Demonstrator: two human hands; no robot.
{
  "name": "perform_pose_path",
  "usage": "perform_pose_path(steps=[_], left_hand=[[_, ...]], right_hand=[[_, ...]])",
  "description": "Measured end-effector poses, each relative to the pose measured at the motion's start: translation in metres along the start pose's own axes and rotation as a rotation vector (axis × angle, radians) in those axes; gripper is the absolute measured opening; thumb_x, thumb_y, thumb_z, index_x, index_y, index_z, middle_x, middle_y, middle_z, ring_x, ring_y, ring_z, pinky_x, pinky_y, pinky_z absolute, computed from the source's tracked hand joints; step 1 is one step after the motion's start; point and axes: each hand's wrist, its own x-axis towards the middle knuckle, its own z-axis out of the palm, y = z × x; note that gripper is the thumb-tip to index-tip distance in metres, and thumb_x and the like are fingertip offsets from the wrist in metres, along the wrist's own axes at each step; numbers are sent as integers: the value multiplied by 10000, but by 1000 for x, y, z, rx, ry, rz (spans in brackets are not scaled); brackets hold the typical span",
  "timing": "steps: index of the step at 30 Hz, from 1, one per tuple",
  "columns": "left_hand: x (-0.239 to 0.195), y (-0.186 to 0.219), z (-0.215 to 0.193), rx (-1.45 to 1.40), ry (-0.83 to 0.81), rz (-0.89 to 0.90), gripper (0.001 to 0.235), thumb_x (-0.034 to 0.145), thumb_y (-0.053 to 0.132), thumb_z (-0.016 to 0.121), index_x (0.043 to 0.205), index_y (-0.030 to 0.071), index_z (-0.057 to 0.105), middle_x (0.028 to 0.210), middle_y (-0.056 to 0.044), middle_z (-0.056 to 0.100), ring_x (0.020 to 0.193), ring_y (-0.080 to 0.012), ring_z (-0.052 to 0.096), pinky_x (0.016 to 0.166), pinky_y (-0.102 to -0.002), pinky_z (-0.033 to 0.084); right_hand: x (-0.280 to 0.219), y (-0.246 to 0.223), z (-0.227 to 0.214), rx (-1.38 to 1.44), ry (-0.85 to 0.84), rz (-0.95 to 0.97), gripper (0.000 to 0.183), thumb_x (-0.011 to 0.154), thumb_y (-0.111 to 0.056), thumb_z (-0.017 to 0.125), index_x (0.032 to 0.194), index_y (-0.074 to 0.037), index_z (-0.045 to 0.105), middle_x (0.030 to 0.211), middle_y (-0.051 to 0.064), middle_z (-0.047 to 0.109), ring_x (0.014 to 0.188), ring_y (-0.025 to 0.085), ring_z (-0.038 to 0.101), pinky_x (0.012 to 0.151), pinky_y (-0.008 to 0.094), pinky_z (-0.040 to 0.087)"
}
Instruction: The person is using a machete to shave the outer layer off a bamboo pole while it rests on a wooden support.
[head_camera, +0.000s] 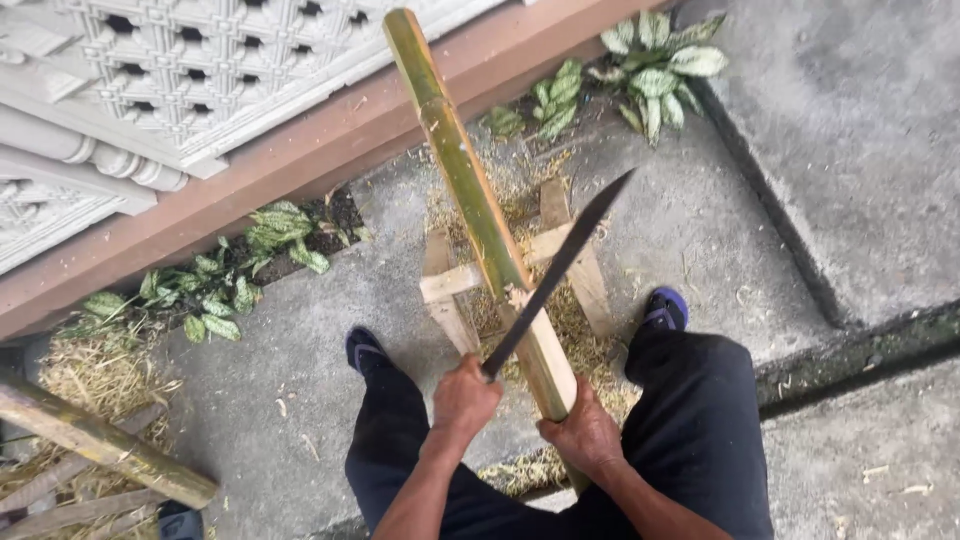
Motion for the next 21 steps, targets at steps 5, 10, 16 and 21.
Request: perform_pose_path(steps=[5, 10, 16, 21], left_hand=[[-5, 30, -4, -16, -120, -112, 488, 850, 228, 705, 1269, 26, 558, 926, -182, 746, 876, -324, 764, 847, -457, 604], [6, -16, 14, -16, -12, -143, 432, 784, 233, 758, 1183, 97, 664, 942, -183, 747, 919, -355, 720, 873, -485, 566], [33, -22, 0, -536, 251, 38, 159, 817, 161, 735, 904, 78, 631, 722, -90, 665, 615, -181, 662, 557, -402, 587], [46, 22, -100, -855, 539, 385, 173, 888, 24, 767, 897, 109, 617, 751, 11, 651, 609, -83, 631, 552, -253, 600]], right_hand=[[6, 13, 9, -41, 18, 25, 1063, 718, -279, 836, 1542, -49, 204, 1083, 228, 713, 847, 350, 780, 794, 445, 657], [-3, 0, 0, -7, -1, 21, 1051, 707, -284, 849, 1523, -48, 229, 1084, 222, 708, 848, 338, 772, 823, 449, 648], [-4, -13, -9, -42, -35, 60, 1031, 725, -271, 833, 1530, -48, 229, 1088, 214, 699, 859, 317, 771, 833, 440, 661], [-3, -8, -3, -10, -57, 87, 1017, 723, -266, 806, 1528, -22, 234, 1090, 222, 696, 872, 316, 772, 827, 441, 670]])
